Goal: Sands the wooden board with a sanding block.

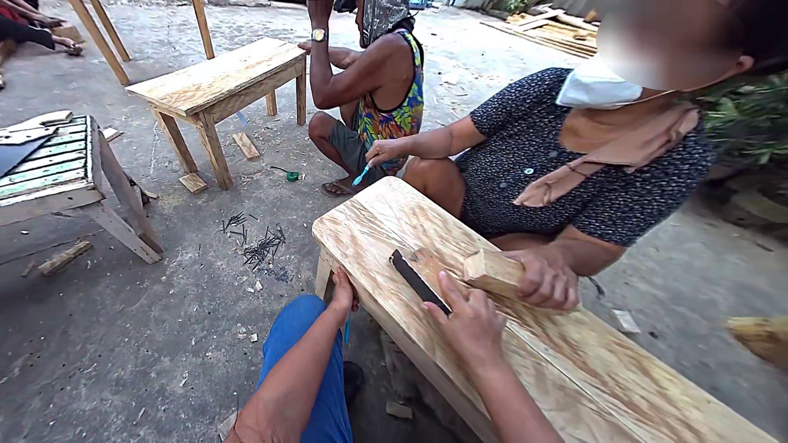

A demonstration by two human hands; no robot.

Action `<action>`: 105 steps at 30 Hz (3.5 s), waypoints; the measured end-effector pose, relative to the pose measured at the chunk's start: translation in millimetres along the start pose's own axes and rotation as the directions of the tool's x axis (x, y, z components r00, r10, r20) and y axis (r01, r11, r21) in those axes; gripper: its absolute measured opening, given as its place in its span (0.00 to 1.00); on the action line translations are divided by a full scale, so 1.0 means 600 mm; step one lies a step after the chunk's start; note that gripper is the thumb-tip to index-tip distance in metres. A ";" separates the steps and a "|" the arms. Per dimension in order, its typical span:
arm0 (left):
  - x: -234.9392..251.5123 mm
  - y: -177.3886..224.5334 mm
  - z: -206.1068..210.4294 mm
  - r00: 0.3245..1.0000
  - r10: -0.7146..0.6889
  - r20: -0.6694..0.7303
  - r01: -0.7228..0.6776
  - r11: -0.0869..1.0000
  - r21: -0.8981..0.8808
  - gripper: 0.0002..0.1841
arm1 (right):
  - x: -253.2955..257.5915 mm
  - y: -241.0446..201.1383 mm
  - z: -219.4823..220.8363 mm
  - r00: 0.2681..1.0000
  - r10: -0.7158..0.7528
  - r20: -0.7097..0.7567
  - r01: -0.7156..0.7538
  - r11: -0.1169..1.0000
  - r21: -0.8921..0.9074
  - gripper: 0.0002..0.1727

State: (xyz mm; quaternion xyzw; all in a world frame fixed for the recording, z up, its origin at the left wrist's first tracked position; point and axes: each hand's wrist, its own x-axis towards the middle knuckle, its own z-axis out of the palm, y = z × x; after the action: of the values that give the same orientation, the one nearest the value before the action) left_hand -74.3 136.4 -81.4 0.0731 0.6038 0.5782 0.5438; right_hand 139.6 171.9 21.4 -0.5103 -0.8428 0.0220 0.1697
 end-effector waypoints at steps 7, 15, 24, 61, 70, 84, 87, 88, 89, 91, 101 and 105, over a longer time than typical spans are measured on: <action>0.003 -0.002 0.001 1.000 -0.018 0.000 0.018 0.999 -0.033 0.35 | 0.035 -0.019 0.026 0.993 -0.056 -0.105 0.058 0.998 0.022 0.34; 0.006 -0.005 0.001 1.000 0.005 -0.012 -0.005 1.000 -0.013 0.38 | 0.196 -0.137 0.051 0.979 0.070 0.192 -0.086 0.993 0.078 0.39; 0.004 0.001 -0.004 1.000 -0.006 0.030 0.006 1.000 -0.018 0.37 | 0.041 -0.035 0.031 0.979 -0.182 -0.090 0.188 0.981 0.057 0.34; 0.001 -0.001 -0.002 0.998 0.019 0.064 -0.019 1.000 -0.002 0.34 | 0.067 -0.098 0.032 0.998 -0.062 -0.029 0.064 0.995 0.083 0.35; 0.001 -0.001 0.002 1.000 0.009 0.000 -0.009 1.000 0.001 0.35 | 0.002 -0.052 0.010 0.994 -0.106 0.008 0.105 0.991 0.088 0.36; 0.001 0.000 -0.005 0.999 0.018 0.050 -0.018 1.000 0.017 0.35 | -0.022 -0.023 0.008 0.994 -0.002 -0.105 0.005 1.000 0.030 0.36; 0.003 0.000 -0.003 1.000 0.015 0.025 -0.016 0.999 0.031 0.37 | 0.076 -0.094 0.012 0.993 0.064 0.099 -0.067 0.997 0.030 0.37; 0.003 -0.001 -0.003 1.000 0.014 0.018 -0.015 0.999 0.028 0.39 | 0.102 -0.108 0.012 0.983 0.079 0.167 -0.083 0.996 0.016 0.37; 0.004 -0.002 -0.002 1.000 0.014 0.013 -0.014 1.000 0.024 0.39 | 0.121 -0.116 0.016 0.977 0.079 0.199 -0.082 0.997 0.009 0.37; 0.007 -0.002 -0.001 1.000 0.016 0.008 -0.016 1.000 0.014 0.38 | 0.134 -0.119 0.016 0.967 0.077 0.244 -0.081 0.997 0.007 0.37; 0.002 0.001 -0.001 1.000 -0.003 0.012 0.003 1.000 -0.006 0.36 | -0.090 0.049 -0.026 0.996 -0.059 -0.064 0.062 0.997 0.044 0.37; 0.001 -0.001 0.001 1.000 -0.005 0.001 0.005 1.000 -0.011 0.36 | -0.087 0.039 -0.007 0.986 -0.045 -0.163 0.047 0.999 0.009 0.37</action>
State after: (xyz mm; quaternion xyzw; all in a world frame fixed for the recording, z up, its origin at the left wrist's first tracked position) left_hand -73.6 136.9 -81.9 0.0686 0.6006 0.5801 0.5459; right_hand 183.1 137.1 6.7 -0.4898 -0.8375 -0.0181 0.2418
